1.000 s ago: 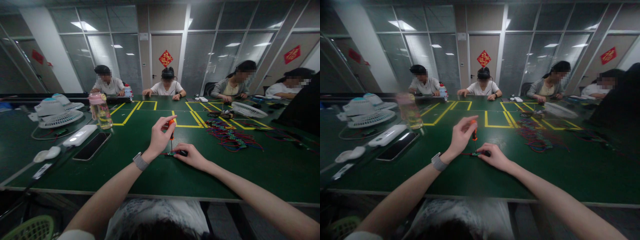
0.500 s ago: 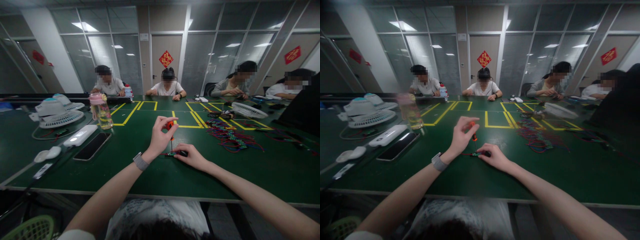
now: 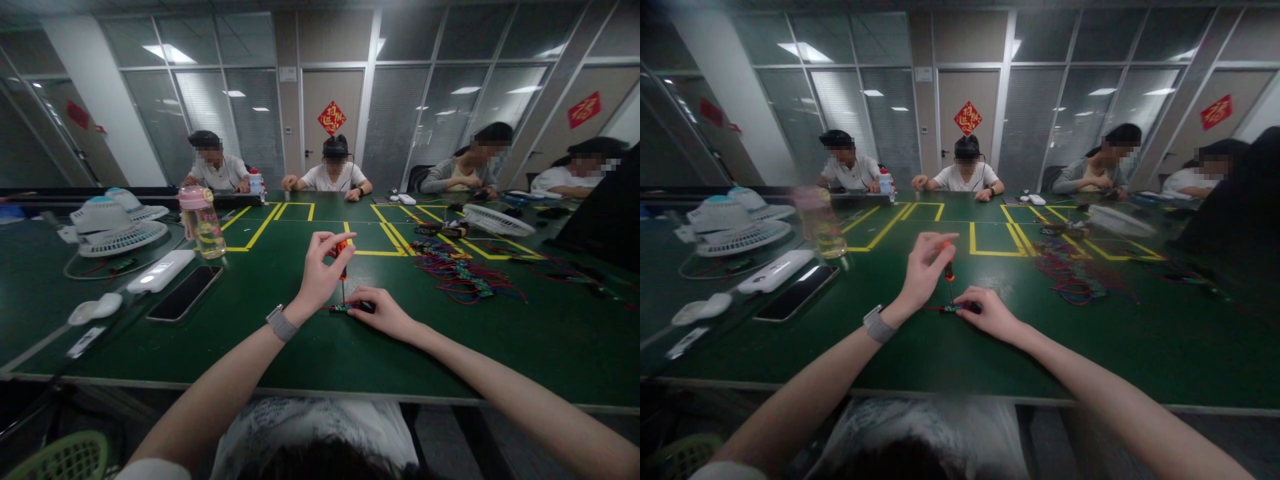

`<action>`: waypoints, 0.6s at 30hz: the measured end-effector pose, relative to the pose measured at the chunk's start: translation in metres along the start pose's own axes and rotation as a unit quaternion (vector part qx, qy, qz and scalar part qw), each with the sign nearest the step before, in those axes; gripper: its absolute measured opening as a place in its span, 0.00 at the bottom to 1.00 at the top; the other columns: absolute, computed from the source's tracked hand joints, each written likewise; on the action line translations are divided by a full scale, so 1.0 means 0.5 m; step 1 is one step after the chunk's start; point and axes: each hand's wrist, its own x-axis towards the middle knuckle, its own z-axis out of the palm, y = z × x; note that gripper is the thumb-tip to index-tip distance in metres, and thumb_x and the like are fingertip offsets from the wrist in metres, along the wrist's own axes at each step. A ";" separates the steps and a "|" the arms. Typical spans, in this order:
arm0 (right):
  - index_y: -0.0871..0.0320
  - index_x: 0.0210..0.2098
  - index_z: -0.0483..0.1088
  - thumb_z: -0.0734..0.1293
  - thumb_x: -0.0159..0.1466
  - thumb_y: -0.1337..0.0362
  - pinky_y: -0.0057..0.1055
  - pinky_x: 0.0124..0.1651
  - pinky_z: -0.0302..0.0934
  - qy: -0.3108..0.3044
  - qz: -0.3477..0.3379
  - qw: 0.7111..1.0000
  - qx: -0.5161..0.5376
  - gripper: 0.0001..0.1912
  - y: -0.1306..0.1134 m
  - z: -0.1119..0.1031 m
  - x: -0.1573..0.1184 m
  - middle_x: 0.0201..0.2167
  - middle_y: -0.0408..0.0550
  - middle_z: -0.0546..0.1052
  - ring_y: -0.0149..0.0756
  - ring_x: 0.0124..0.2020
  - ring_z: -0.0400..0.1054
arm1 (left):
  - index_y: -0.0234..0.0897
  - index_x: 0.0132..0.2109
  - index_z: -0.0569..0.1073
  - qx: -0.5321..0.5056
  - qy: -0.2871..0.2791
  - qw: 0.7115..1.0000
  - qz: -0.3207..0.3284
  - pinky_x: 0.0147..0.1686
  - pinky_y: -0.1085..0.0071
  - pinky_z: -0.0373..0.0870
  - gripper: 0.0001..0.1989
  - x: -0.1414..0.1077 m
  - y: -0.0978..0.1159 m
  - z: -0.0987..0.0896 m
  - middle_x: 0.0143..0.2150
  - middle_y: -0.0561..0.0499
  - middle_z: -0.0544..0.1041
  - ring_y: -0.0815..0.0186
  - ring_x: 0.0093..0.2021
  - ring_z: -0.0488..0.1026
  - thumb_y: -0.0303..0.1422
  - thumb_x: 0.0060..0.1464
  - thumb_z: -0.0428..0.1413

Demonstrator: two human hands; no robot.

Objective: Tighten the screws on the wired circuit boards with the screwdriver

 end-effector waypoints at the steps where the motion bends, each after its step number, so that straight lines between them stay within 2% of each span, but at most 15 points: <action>1: 0.60 0.38 0.77 0.68 0.60 0.67 0.32 0.40 0.65 -0.001 0.000 1.000 -0.001 0.08 -0.001 0.000 0.000 0.34 0.50 0.77 0.36 0.35 0.71 | 0.41 0.49 0.77 -0.016 -0.007 1.000 -0.008 0.39 0.74 0.71 0.12 0.000 -0.001 0.000 0.46 0.47 0.71 0.69 0.42 0.72 0.33 0.60 0.53; 3: 0.60 0.39 0.77 0.68 0.60 0.67 0.32 0.41 0.65 -0.001 0.001 1.000 -0.001 0.08 -0.001 -0.001 0.000 0.34 0.50 0.77 0.36 0.35 0.71 | 0.40 0.53 0.74 -0.061 -0.023 0.997 -0.031 0.38 0.74 0.72 0.15 0.000 -0.001 0.002 0.47 0.46 0.73 0.69 0.40 0.73 0.32 0.63 0.48; 5: 0.60 0.38 0.77 0.68 0.60 0.67 0.32 0.41 0.65 -0.001 0.002 1.000 0.000 0.08 -0.002 -0.001 0.000 0.34 0.50 0.77 0.36 0.35 0.71 | 0.38 0.54 0.72 -0.090 -0.029 0.994 -0.046 0.36 0.73 0.73 0.15 -0.001 -0.001 0.004 0.45 0.46 0.75 0.69 0.37 0.74 0.33 0.63 0.49; 9: 0.60 0.38 0.77 0.69 0.60 0.66 0.33 0.41 0.65 0.001 0.005 1.000 0.000 0.08 -0.001 0.000 0.000 0.34 0.50 0.77 0.36 0.35 0.72 | 0.39 0.47 0.77 -0.010 0.000 1.000 -0.013 0.38 0.75 0.71 0.11 -0.002 0.001 0.002 0.41 0.49 0.73 0.69 0.39 0.72 0.33 0.57 0.57; 11: 0.60 0.38 0.77 0.69 0.60 0.66 0.33 0.41 0.65 0.002 0.006 1.000 0.000 0.08 -0.001 0.000 0.000 0.34 0.50 0.77 0.36 0.35 0.72 | 0.40 0.45 0.78 0.021 0.011 1.000 -0.004 0.39 0.75 0.70 0.10 -0.001 0.000 0.000 0.41 0.49 0.70 0.69 0.41 0.71 0.33 0.57 0.57; 15: 0.59 0.38 0.77 0.69 0.60 0.65 0.32 0.41 0.66 0.004 0.005 1.000 -0.001 0.08 0.000 0.001 0.000 0.34 0.50 0.77 0.36 0.35 0.72 | 0.39 0.52 0.74 -0.065 -0.011 0.997 -0.038 0.37 0.74 0.73 0.15 0.000 -0.004 0.002 0.47 0.46 0.72 0.70 0.39 0.73 0.34 0.63 0.48; 18: 0.59 0.38 0.77 0.68 0.61 0.65 0.32 0.41 0.66 0.003 0.004 1.000 0.001 0.08 -0.001 0.000 0.000 0.34 0.50 0.77 0.36 0.35 0.72 | 0.38 0.52 0.73 -0.088 -0.015 0.995 -0.047 0.35 0.73 0.73 0.14 -0.001 -0.004 0.005 0.43 0.47 0.74 0.70 0.36 0.73 0.34 0.62 0.51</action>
